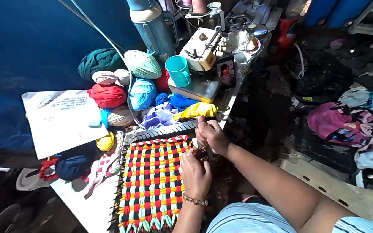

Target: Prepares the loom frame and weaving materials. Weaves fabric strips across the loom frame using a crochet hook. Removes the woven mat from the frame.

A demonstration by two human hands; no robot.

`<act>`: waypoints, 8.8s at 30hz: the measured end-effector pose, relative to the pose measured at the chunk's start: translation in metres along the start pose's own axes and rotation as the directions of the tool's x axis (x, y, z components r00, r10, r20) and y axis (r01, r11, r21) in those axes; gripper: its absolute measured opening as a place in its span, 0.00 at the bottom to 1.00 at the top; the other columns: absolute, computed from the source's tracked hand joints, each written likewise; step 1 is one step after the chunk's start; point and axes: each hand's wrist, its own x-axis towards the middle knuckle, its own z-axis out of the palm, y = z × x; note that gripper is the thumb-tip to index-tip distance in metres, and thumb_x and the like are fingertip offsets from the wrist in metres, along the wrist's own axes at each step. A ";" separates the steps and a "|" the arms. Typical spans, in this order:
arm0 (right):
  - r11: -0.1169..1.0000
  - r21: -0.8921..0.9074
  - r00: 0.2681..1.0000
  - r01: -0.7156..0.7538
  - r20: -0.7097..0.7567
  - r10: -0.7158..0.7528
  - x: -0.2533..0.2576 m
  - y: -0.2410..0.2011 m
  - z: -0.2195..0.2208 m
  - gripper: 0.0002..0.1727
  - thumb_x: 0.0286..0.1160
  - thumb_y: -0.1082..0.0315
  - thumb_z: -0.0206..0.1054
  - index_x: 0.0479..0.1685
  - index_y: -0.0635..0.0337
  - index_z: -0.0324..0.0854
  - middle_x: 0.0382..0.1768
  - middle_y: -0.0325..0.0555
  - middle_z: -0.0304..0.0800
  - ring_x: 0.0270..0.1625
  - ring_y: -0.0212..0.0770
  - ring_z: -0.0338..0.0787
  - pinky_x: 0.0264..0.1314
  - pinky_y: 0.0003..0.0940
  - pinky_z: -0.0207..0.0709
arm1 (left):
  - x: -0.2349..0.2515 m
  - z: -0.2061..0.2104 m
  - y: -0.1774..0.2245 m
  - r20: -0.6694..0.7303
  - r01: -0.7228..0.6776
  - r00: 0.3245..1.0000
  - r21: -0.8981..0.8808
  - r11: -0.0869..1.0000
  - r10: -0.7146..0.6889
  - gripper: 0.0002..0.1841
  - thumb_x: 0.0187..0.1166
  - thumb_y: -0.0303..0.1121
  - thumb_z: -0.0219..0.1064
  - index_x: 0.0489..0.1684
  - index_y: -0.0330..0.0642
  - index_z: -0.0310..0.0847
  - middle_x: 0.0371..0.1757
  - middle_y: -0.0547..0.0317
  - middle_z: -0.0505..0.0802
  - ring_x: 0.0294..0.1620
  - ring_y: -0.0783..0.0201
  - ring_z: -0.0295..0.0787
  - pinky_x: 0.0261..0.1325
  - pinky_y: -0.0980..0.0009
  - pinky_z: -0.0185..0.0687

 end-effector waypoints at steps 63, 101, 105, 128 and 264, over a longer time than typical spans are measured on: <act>0.939 -0.344 0.978 -0.013 0.193 0.084 0.029 -0.027 0.014 0.23 0.92 0.61 0.56 0.22 0.62 0.71 0.17 0.36 0.64 0.21 0.27 0.67 0.28 0.23 0.64 | 0.036 -0.001 -0.021 -0.104 -0.169 0.980 0.027 0.985 0.171 0.09 0.64 0.30 0.76 0.34 0.32 0.93 0.40 0.40 0.94 0.43 0.41 0.94 0.48 0.49 0.90; 0.854 -0.481 0.979 -0.198 -0.059 0.193 0.029 -0.030 0.014 0.20 0.94 0.64 0.52 0.75 0.65 0.61 0.45 0.60 0.82 0.43 0.50 0.85 0.47 0.47 0.80 | 0.042 -0.028 -0.047 -0.039 -0.431 0.902 -0.056 0.901 0.429 0.09 0.71 0.27 0.65 0.33 0.30 0.90 0.40 0.45 0.97 0.36 0.56 0.98 0.43 0.67 0.92; 0.887 -0.388 0.963 -0.250 -0.196 0.186 0.028 -0.021 0.006 0.19 0.94 0.62 0.52 0.74 0.61 0.60 0.39 0.54 0.78 0.31 0.44 0.78 0.36 0.42 0.76 | 0.030 -0.019 -0.050 -0.088 -0.437 0.897 -0.023 0.899 0.434 0.09 0.74 0.27 0.64 0.33 0.30 0.89 0.45 0.42 0.97 0.45 0.51 0.99 0.51 0.65 0.92; 0.595 0.803 0.859 0.019 -0.317 0.401 -0.028 0.020 -0.034 0.39 0.93 0.40 0.36 0.03 0.45 0.59 0.04 0.31 0.63 0.08 0.30 0.68 0.16 0.25 0.67 | 0.019 -0.022 -0.056 -0.076 -0.379 0.926 -0.213 0.901 0.371 0.08 0.77 0.31 0.69 0.38 0.41 0.95 0.49 0.47 0.97 0.55 0.60 0.95 0.63 0.71 0.88; 0.624 0.779 0.961 0.071 -0.221 0.167 -0.022 0.040 -0.037 0.41 0.86 0.31 0.42 0.00 0.41 0.61 0.03 0.27 0.61 0.06 0.24 0.63 0.10 0.20 0.57 | 0.008 -0.025 -0.028 0.025 -0.208 0.977 -0.079 0.975 0.211 0.08 0.66 0.32 0.71 0.36 0.41 0.94 0.46 0.42 0.92 0.52 0.45 0.90 0.58 0.57 0.86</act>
